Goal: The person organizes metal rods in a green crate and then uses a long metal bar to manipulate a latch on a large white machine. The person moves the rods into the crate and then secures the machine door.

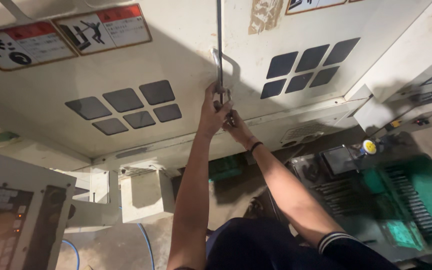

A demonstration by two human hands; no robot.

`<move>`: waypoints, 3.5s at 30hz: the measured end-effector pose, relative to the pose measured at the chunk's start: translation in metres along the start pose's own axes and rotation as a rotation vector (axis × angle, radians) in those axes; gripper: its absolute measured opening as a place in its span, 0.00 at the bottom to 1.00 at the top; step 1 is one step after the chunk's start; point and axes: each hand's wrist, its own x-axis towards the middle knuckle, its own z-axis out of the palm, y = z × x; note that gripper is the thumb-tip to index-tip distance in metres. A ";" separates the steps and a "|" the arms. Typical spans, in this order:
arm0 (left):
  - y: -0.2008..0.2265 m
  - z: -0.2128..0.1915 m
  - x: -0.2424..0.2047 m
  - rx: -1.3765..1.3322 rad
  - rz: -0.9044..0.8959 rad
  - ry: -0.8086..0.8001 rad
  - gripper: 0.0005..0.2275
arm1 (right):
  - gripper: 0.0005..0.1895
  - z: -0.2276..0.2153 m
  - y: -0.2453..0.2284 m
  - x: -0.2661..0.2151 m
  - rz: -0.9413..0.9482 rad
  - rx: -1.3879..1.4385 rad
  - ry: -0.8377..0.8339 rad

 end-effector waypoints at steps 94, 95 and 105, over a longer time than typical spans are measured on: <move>-0.001 0.008 0.057 0.104 0.035 0.206 0.13 | 0.23 0.001 -0.070 0.054 0.186 -0.148 0.004; 0.002 0.003 0.064 0.088 0.032 0.181 0.14 | 0.22 0.005 -0.076 0.058 0.167 -0.182 0.010; 0.007 0.008 0.067 0.069 0.055 0.148 0.20 | 0.15 0.003 -0.104 0.051 0.195 -0.252 -0.007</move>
